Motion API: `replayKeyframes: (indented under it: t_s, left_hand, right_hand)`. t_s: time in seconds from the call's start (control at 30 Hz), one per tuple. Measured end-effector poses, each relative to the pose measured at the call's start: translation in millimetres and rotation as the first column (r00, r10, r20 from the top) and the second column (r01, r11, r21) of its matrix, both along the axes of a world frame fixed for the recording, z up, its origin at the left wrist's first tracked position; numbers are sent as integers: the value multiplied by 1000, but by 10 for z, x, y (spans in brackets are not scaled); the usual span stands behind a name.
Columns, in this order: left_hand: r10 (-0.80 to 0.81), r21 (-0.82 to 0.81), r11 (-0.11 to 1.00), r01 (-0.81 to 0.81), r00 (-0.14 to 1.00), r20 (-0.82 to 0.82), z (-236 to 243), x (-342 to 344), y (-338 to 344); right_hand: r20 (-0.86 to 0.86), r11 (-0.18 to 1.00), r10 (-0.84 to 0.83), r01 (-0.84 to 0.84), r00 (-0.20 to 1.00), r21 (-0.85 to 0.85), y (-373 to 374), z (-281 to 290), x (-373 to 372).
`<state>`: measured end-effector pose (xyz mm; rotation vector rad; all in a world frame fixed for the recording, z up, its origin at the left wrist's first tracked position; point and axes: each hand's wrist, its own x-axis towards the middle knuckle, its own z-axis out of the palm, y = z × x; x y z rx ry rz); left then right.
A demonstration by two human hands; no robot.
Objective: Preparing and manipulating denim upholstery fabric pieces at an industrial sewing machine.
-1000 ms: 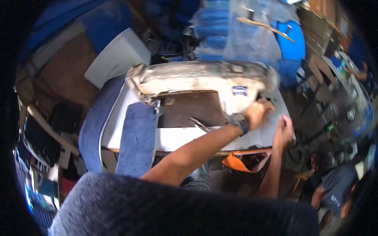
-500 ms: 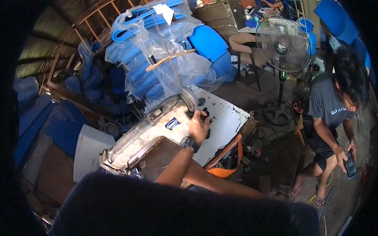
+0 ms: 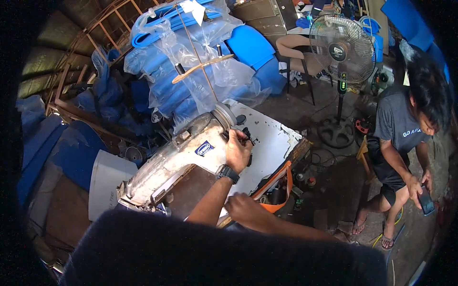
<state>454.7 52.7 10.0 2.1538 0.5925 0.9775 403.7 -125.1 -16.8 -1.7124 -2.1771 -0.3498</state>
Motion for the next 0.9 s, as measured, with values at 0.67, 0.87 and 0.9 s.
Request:
replayKeyframes:
  t_s: [0.67, 0.87, 0.9]
  left_hand:
    - [128, 96, 987, -130, 991, 35, -58, 35, -68]
    - [160, 58, 985, -162, 987, 28, -18, 47, -136]
    - [168, 59, 984, -170, 985, 33, -20, 47, -141]
  right_hand:
    - [-486, 856, -318, 467, 814, 222, 393, 271, 1425]
    - [-380, 863, -382, 472, 842, 178, 641, 79, 1573]
    - [-381, 868, -360, 456, 852, 199, 683, 46, 1602]
